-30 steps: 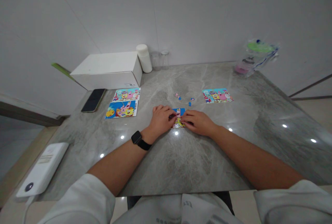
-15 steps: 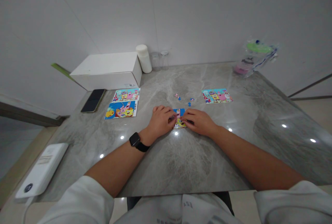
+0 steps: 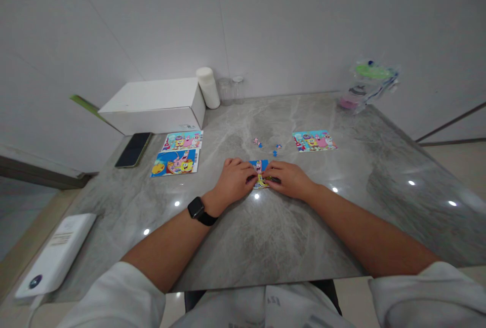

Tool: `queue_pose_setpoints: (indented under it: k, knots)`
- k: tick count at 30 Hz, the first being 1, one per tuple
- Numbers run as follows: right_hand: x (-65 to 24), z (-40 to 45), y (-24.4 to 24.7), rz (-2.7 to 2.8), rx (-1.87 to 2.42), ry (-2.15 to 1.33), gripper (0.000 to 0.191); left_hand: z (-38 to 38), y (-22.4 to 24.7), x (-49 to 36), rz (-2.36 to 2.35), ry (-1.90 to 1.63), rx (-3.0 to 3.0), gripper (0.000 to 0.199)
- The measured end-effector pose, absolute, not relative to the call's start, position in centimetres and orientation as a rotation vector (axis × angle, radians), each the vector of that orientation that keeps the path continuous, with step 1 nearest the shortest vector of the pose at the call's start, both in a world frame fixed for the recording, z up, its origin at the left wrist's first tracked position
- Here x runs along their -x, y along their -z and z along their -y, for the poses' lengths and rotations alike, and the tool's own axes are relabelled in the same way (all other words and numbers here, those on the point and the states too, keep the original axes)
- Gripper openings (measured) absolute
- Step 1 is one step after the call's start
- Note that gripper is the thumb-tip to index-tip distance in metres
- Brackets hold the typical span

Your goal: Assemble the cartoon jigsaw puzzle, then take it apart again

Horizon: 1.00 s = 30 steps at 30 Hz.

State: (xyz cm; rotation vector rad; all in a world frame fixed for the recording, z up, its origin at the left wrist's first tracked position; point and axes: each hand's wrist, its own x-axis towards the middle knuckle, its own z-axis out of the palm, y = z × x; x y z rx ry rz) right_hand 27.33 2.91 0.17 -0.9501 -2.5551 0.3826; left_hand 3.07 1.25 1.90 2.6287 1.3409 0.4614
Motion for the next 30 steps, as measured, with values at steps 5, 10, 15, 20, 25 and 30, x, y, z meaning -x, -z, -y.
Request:
queue_pose_setpoints:
  k: [5,10,15,20,25,30]
  knots:
    - [-27.3,-2.9,0.0,2.539,0.923,-0.374,0.019,-1.0,-1.8,-3.1,-1.362,-0.514,-2.614,0.02]
    - [-27.8,-3.2,-0.2,2.474,0.949,-0.336,0.022,-1.9,-4.1,-1.1,-1.487,-0.693,-2.486,0.019]
    - [-28.4,-3.9,-0.3,2.442,1.05,-0.258,0.02,-2.5,-5.7,2.9,-1.441,-0.73,-2.486,0.026]
    - [-28.6,-4.1,-0.2,2.517,1.058,-0.191,0.022,-1.2,-3.0,5.0,-1.409,-0.58,-2.544,0.038]
    - [-28.8,-4.2,-0.1,2.563,1.02,-0.213,0.026,-0.9,-1.0,5.6,-1.339,-0.627,-2.503,0.05]
    - [-28.6,-4.3,0.0,2.566,1.008,-0.255,0.024,-1.3,-0.7,5.8,-1.304,-0.62,-2.493,0.056]
